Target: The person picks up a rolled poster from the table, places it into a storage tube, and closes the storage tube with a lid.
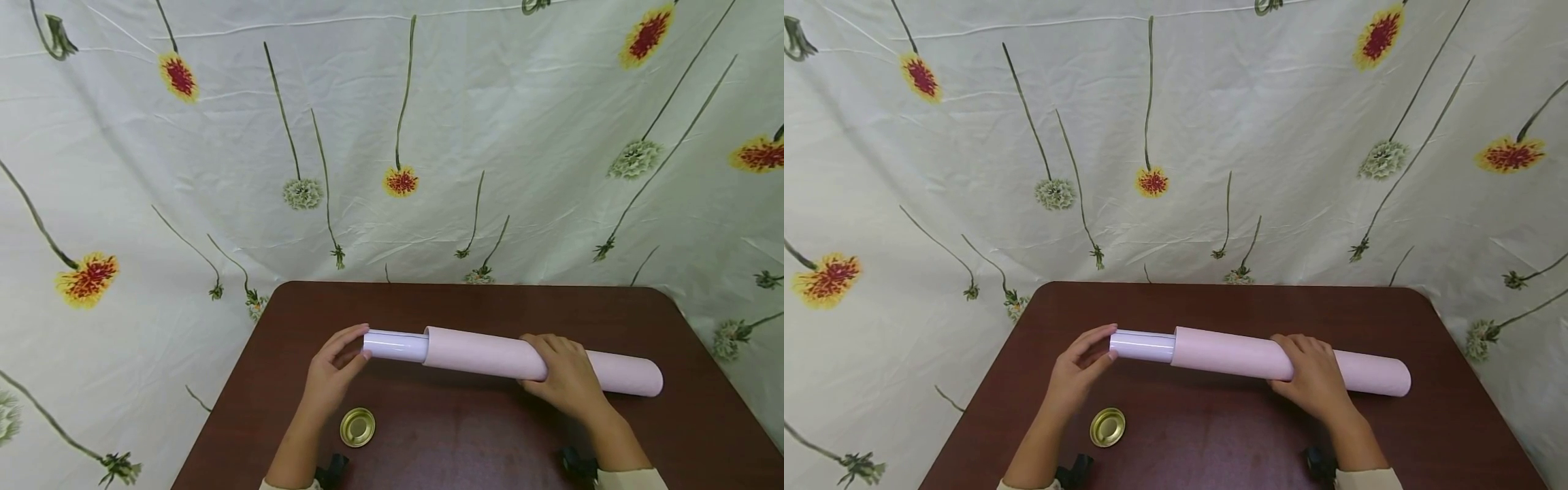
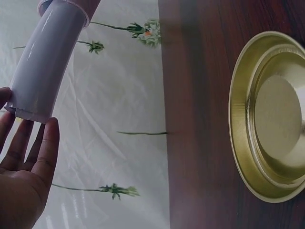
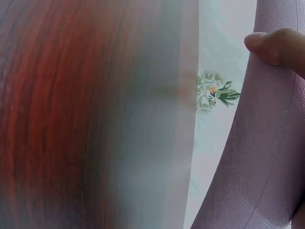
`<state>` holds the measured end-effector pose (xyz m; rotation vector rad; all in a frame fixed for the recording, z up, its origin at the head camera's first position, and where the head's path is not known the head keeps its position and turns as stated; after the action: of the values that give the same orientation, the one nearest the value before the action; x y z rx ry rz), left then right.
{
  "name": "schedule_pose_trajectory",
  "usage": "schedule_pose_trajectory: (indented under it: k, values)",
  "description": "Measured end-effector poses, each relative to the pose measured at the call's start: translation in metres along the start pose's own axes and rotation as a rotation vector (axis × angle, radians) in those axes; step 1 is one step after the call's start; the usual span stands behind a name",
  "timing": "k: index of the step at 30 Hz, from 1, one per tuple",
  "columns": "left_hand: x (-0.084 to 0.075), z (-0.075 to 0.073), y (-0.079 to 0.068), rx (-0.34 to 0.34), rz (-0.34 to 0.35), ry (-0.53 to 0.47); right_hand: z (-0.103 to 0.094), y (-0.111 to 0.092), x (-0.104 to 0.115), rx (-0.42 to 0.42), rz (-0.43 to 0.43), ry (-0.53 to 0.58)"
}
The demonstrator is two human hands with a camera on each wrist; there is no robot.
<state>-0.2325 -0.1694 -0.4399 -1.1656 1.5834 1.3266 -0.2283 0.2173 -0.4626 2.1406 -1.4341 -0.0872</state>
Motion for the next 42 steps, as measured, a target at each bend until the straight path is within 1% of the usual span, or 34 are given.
schedule_pose_trajectory:
  k: [9, 13, 16, 26, 37, 42]
  values:
    - [0.001, 0.001, -0.003, 0.0, -0.002, -0.009, 0.001, -0.001, 0.002, -0.01, 0.003, 0.007]
    - [0.002, 0.002, -0.004, 0.004, -0.005, -0.031, 0.002, -0.002, 0.002, -0.007, 0.009, 0.013]
    - [0.003, 0.003, -0.004, 0.008, -0.01, -0.044, 0.003, -0.002, 0.003, -0.001, 0.011, 0.014]
    - [0.004, 0.009, -0.005, 0.03, -0.014, -0.043, 0.006, -0.003, 0.004, 0.011, 0.02, 0.017]
    - [0.005, 0.01, -0.004, 0.015, -0.017, -0.039, 0.005, -0.003, 0.007, 0.013, 0.021, 0.017]
    - [0.006, 0.012, -0.005, 0.018, -0.034, -0.044, 0.007, -0.003, 0.008, 0.018, 0.025, 0.019]
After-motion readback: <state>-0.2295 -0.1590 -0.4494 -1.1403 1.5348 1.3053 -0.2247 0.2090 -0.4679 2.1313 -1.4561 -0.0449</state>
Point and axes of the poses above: each hand's wrist, its own y-axis towards the middle knuckle, its own z-axis out of the palm, x = y × z, the point moved 9 cm from there along y, towards the middle knuckle, and after that the axes turned 1 degree about x, right-handed, at the moved point
